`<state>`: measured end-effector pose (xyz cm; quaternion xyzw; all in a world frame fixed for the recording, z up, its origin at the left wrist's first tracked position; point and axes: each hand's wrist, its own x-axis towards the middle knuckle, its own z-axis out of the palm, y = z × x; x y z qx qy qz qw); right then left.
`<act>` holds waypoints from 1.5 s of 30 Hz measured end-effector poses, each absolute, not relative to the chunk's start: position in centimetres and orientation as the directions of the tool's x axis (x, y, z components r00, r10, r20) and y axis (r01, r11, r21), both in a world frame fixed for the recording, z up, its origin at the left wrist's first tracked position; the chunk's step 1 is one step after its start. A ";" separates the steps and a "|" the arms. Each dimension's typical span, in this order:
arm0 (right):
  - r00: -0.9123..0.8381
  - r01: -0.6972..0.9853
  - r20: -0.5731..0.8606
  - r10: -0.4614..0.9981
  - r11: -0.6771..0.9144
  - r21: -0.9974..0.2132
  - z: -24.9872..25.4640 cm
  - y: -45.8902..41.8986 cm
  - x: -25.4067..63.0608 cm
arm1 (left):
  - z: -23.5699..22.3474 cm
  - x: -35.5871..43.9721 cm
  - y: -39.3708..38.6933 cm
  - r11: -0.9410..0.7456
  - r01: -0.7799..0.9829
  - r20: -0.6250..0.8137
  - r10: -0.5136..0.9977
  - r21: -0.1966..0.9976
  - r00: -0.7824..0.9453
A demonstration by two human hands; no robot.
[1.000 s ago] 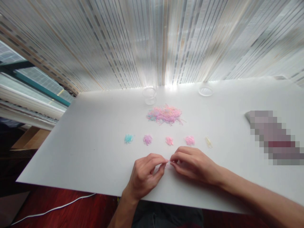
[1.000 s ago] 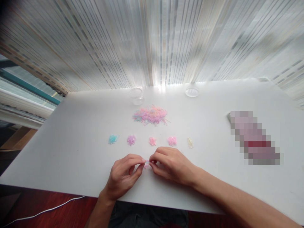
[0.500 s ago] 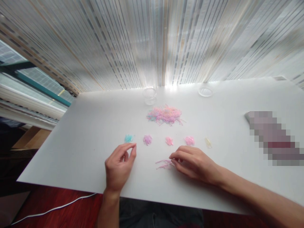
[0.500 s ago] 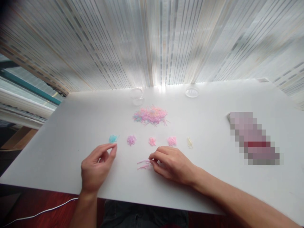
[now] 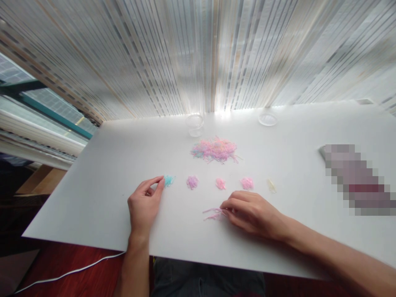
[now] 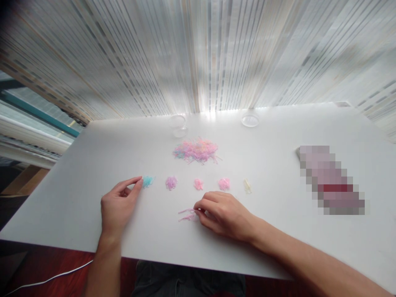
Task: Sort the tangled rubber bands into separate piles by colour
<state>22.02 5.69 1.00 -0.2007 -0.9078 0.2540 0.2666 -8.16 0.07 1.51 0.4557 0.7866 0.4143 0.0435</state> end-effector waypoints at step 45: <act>-0.163 0.622 0.371 0.914 0.387 -0.681 -0.7 -1.7 19.1 | -1.4 -2.2 -2.6 -0.444 0.788 0.484 0.848 0.427 0.216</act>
